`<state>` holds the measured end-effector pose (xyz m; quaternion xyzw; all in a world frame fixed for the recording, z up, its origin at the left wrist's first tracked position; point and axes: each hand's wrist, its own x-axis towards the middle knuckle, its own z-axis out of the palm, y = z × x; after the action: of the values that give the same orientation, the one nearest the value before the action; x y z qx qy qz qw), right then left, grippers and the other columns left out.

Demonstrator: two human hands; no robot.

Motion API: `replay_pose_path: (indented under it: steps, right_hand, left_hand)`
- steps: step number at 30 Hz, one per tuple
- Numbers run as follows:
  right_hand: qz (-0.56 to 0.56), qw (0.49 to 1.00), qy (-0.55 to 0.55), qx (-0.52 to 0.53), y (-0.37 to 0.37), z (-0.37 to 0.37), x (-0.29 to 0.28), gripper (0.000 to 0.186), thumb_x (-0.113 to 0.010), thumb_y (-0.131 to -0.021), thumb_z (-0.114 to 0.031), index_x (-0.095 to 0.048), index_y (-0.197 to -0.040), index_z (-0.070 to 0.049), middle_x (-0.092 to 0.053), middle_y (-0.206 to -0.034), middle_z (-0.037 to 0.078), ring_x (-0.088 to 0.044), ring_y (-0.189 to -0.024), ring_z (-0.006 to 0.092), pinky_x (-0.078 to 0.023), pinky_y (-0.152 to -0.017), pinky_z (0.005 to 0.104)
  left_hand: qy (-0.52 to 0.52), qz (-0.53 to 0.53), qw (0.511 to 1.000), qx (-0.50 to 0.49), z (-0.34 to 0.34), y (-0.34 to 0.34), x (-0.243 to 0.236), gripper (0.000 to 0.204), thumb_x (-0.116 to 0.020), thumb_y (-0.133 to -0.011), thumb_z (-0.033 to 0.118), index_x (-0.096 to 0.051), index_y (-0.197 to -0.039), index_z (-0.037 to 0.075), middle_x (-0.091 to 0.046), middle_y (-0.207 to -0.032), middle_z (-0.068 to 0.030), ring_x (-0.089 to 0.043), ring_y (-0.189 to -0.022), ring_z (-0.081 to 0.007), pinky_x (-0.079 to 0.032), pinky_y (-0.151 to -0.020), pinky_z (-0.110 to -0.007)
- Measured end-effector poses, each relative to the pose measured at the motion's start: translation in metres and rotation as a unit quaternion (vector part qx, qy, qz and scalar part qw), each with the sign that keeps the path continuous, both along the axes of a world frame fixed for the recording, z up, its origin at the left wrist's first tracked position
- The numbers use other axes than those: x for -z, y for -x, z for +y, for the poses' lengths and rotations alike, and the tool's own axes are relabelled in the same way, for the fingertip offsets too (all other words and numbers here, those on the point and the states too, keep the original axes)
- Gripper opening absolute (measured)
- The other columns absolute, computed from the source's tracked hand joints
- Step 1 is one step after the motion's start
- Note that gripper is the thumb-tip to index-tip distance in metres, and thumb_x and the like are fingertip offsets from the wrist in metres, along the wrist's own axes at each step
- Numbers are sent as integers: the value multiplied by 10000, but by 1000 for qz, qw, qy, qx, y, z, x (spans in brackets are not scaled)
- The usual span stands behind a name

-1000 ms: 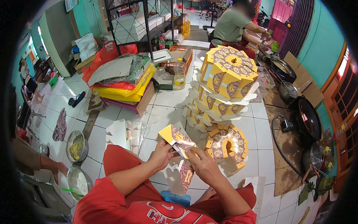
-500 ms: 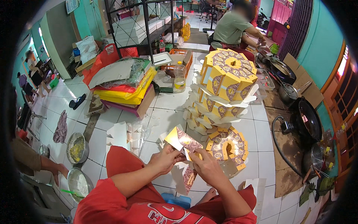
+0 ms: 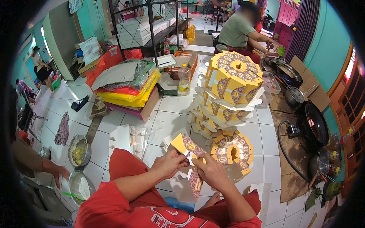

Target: Folding and stacking cardboard bakery boxes on the floor.

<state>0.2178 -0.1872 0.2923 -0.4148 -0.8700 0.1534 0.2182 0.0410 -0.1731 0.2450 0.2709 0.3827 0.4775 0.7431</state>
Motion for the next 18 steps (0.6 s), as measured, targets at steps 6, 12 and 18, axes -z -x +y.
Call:
replay_pose_path:
  steps: [6, 12, 18]
  right_hand:
    - [41, 997, 34, 56, -2, 1, 2, 306, -561, -761, -94, -554, -1067, -121, -512, -1012, 118, -553, -838, 301, -461, -675, 379]
    - [3, 992, 128, -16, -14, 2, -11, 342, -559, -765, -96, -543, -1105, -122, -511, -1023, 106, -546, -878, 290, -447, -709, 368]
    - [-14, 996, 82, -16, -8, -5, -11, 339, -600, -739, -110, -542, -1073, -106, -503, -1018, 105, -561, -833, 288, -459, -676, 371]
  left_hand:
    - [25, 65, 996, 56, -10, -9, 2, 242, -480, -835, 30, -486, -1071, -23, -553, -1000, -112, -590, -851, -196, -514, -755, -295]
    - [15, 7, 1000, 22, -1, -2, 0, 222, -458, -864, 65, -488, -1068, -18, -552, -1018, -113, -585, -875, -197, -515, -753, -308]
    - [31, 5, 999, 25, -6, -2, 3, 219, -475, -852, 58, -494, -1059, -11, -560, -1012, -90, -580, -872, -174, -508, -757, -302]
